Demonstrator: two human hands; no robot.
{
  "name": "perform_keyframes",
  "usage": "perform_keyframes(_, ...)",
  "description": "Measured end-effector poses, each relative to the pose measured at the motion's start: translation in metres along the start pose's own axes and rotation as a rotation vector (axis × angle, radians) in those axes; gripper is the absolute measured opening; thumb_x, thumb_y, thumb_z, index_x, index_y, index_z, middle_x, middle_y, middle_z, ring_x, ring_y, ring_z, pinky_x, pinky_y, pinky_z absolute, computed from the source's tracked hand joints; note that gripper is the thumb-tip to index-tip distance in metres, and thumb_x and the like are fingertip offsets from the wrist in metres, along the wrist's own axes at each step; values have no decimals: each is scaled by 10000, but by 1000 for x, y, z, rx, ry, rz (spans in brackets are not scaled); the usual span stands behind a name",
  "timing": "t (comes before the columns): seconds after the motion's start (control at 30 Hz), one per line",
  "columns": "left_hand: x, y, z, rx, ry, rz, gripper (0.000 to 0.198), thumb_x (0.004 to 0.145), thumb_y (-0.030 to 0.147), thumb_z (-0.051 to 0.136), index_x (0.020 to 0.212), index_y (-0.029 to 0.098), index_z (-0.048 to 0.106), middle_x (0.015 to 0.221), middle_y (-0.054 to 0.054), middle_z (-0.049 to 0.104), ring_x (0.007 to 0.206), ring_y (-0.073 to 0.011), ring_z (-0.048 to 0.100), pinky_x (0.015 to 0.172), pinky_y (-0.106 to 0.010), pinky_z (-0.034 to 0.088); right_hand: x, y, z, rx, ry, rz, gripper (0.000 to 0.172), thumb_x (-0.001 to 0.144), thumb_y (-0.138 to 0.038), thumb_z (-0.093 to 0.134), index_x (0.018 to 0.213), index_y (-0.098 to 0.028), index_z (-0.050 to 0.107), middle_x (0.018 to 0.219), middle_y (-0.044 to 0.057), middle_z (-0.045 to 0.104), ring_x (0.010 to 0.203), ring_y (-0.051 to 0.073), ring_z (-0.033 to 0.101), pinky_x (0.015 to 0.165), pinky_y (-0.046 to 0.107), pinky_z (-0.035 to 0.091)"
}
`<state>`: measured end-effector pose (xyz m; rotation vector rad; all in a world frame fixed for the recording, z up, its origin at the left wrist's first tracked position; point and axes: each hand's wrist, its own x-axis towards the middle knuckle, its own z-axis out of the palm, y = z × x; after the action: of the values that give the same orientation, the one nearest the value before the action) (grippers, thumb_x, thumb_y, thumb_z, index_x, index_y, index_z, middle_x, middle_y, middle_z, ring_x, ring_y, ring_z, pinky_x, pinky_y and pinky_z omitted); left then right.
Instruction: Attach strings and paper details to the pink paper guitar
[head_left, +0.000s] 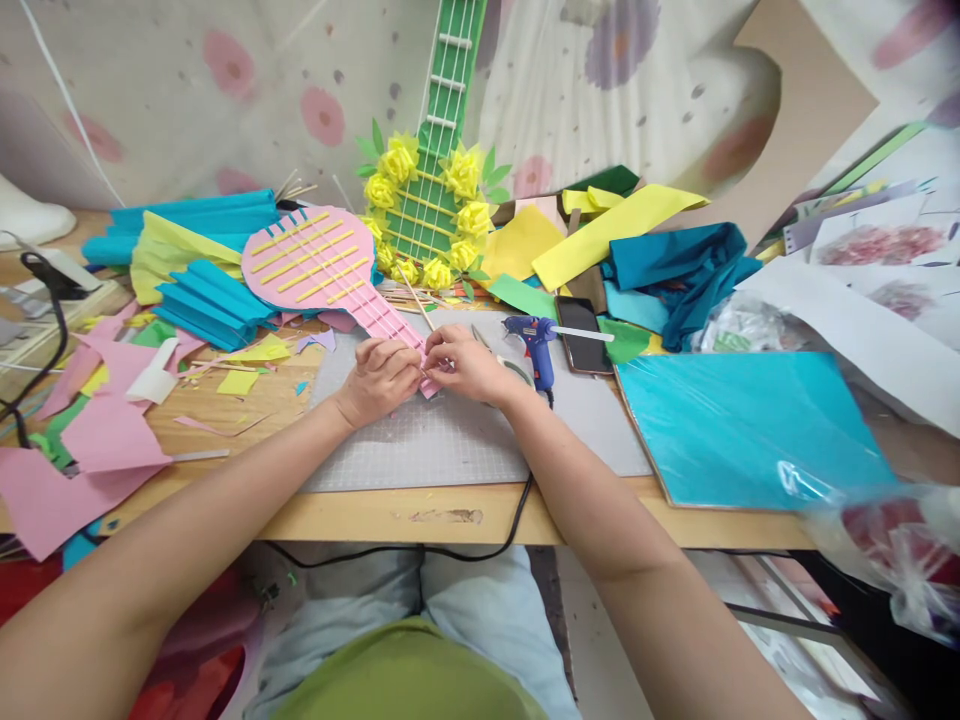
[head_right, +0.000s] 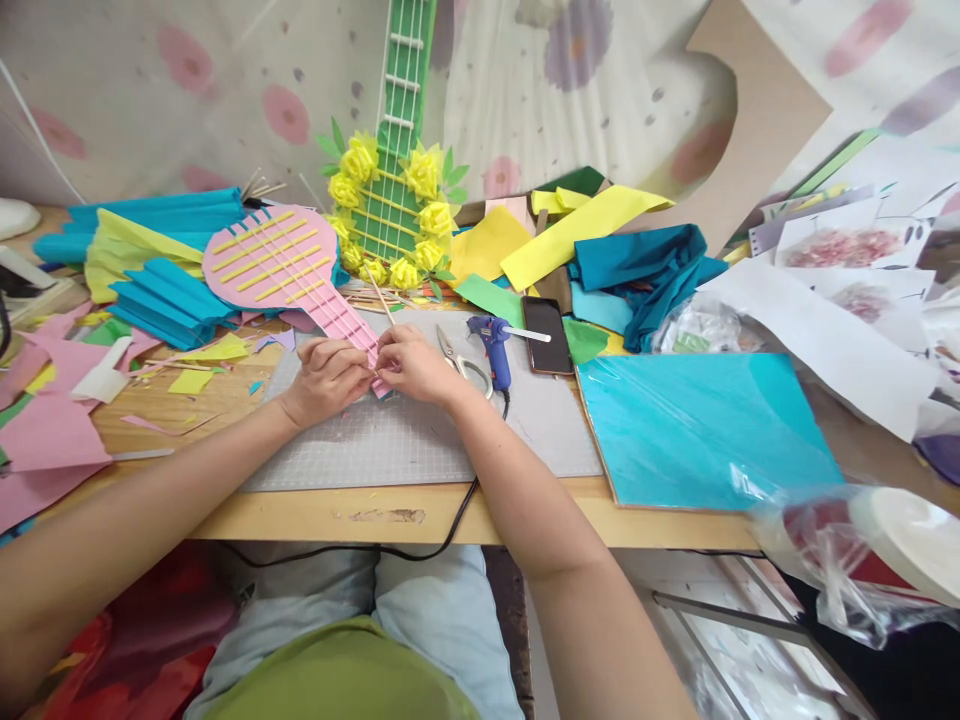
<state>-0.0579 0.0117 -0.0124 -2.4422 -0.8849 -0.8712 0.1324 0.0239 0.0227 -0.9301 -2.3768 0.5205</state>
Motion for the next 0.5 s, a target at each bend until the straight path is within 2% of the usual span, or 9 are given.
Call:
perform_keyframes(0.13, -1, 0, 1, -2, -42, -31, 100, 810, 247, 498, 761, 254, 584, 850, -25, 631, 943, -199, 496, 851, -419, 295, 0, 0, -1, 12, 12, 11, 95, 746, -155, 556, 732, -183, 646, 928, 39, 541, 927, 158, 473, 883, 315, 366)
perform_keyframes(0.3, -1, -1, 3, -13, -58, -52, 121, 805, 269, 503, 726, 244, 592, 858, -45, 632, 937, -217, 494, 835, -434, 291, -1, 3, -3, 35, -41, 17, 107, 759, -161, 554, 743, -188, 656, 943, 33, 543, 933, 152, 489, 885, 310, 370)
perform_keyframes(0.5, 4, 2, 0, -84, -32, -94, 126, 789, 272, 534, 687, 231, 596, 873, -44, 634, 962, -222, 470, 844, -438, 277, -1, 1, -2, 24, -68, 45, 64, 732, -173, 591, 723, -176, 654, 941, 37, 548, 940, 155, 493, 877, 304, 378)
